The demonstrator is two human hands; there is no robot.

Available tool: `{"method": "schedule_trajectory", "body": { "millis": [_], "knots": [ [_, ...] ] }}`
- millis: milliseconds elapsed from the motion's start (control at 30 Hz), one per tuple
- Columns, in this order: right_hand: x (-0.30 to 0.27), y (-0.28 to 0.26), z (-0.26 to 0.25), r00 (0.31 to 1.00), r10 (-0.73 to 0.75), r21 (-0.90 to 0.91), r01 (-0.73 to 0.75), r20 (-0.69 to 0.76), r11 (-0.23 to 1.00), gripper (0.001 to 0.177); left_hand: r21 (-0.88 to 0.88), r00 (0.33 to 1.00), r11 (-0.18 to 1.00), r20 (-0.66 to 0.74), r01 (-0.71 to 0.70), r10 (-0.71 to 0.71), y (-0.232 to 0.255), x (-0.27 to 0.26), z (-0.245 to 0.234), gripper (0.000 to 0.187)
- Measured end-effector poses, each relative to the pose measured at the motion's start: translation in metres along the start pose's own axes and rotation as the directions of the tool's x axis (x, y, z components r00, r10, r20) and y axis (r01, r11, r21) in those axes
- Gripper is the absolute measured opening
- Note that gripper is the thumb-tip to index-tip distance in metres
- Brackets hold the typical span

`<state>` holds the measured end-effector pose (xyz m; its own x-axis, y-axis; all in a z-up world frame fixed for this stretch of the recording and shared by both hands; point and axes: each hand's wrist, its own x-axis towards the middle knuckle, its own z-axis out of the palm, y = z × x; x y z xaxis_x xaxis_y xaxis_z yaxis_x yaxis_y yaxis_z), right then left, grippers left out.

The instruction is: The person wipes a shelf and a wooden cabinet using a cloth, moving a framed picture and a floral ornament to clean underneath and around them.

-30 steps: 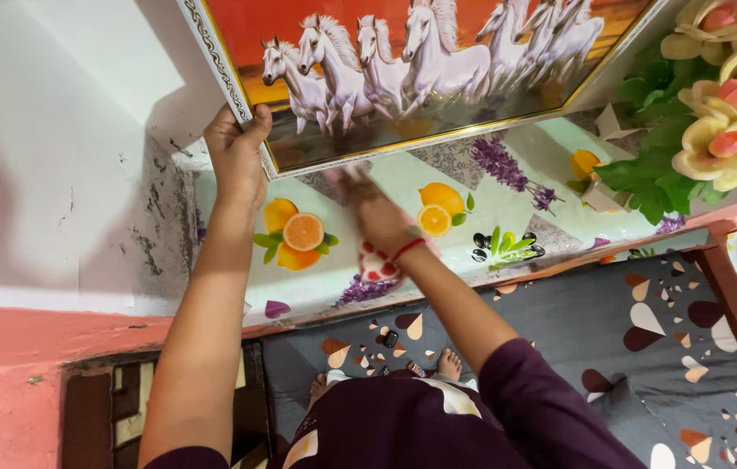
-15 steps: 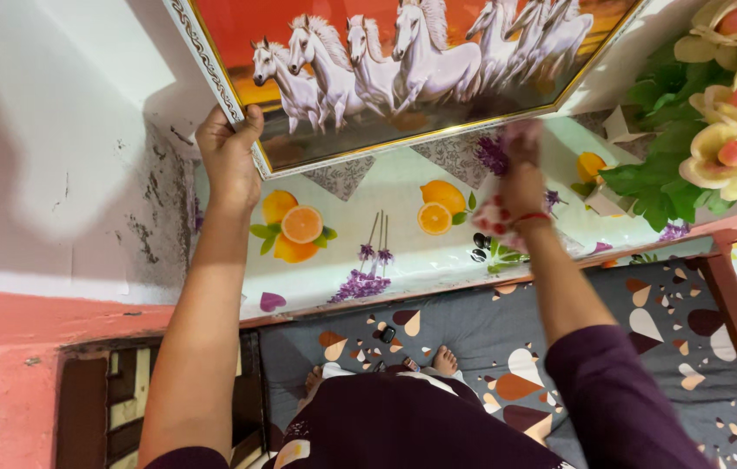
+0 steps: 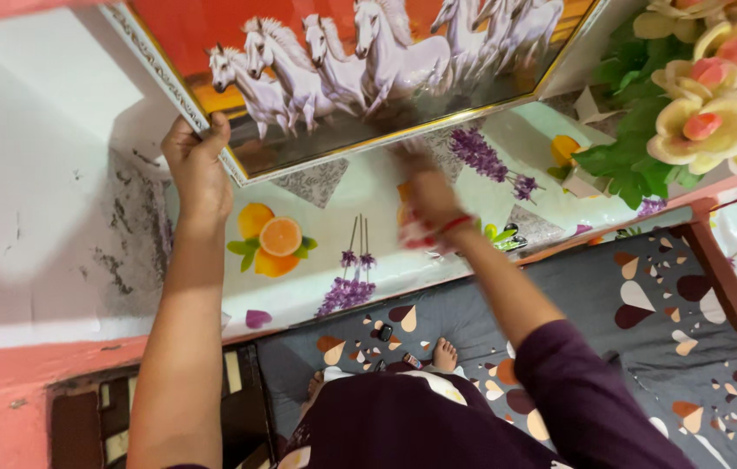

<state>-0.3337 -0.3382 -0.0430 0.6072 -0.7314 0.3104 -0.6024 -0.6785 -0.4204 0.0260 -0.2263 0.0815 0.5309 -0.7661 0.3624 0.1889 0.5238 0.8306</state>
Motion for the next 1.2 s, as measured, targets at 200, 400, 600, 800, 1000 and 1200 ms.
{"method": "schedule_trajectory", "body": {
  "millis": [200,400,600,800,1000,1200],
  "knots": [
    [-0.051,0.174,-0.099,0.940,0.298,-0.277,-0.334,-0.165,0.901,0.064,-0.005,0.999,0.999,-0.015,0.040,-0.040,-0.001,-0.009,0.003,0.012],
    [-0.025,0.175,-0.069,0.672,0.722,-0.517,-0.565,0.163,0.643,0.037,-0.018,0.998,0.998,-0.024,0.053,-0.054,0.000,-0.010,0.005,0.010],
    [-0.029,-0.025,-0.007,0.990,-0.136,0.031,0.137,-0.025,0.990,0.082,-0.065,0.998,0.996,-0.010,0.061,-0.061,-0.010,-0.006,0.006,0.012],
    [-0.043,-0.146,0.009,0.969,-0.244,0.020,0.244,0.036,0.970,0.078,-0.019,0.995,0.995,-0.010,0.098,-0.098,-0.028,-0.004,0.005,0.010],
    [-0.043,-0.152,-0.002,0.963,-0.270,0.064,0.269,0.011,0.961,0.075,-0.004,0.990,0.990,-0.009,0.141,-0.141,-0.047,-0.002,0.002,0.011],
    [-0.042,-0.151,-0.001,0.967,-0.254,0.065,0.254,0.004,0.965,0.072,0.002,0.987,0.987,0.006,0.163,-0.163,-0.058,0.004,-0.002,0.011]
  ]
}}
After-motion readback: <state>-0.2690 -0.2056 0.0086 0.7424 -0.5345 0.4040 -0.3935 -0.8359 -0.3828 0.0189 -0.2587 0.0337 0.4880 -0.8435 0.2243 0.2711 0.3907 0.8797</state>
